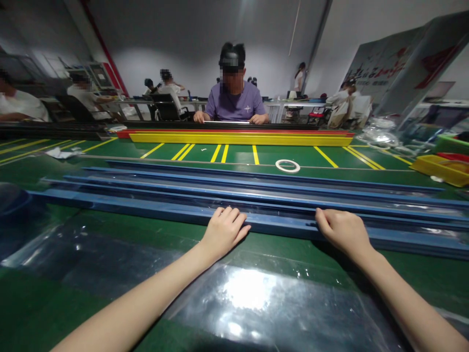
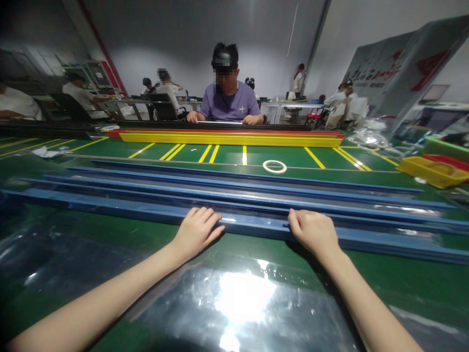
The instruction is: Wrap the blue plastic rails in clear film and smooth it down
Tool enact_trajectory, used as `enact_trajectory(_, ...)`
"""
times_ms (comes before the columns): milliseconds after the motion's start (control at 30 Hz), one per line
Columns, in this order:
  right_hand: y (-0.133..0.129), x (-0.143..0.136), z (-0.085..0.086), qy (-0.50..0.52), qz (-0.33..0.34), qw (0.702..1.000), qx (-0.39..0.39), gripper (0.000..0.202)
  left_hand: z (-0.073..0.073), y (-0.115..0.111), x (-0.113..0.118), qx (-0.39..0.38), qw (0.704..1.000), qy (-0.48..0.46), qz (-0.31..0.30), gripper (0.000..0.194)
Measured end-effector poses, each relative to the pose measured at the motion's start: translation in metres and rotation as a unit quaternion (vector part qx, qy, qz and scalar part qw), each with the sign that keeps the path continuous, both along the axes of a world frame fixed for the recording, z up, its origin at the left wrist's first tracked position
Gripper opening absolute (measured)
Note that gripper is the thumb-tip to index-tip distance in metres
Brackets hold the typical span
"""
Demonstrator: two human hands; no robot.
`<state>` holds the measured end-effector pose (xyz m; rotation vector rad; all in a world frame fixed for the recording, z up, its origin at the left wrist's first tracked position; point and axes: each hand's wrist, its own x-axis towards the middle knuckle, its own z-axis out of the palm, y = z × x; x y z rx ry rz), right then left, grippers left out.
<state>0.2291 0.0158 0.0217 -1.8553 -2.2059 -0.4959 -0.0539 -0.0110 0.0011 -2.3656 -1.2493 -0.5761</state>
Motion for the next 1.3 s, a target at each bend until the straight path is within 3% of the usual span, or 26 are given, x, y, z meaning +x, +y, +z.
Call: enact_trajectory(1300, -0.0007, -0.0021, 0.0017, 0.000, -0.012, 1.000, -0.017, 0.050, 0.0006, 0.0002, 0.0006, 0.020, 1.000, 0.024, 0.000, 0.025)
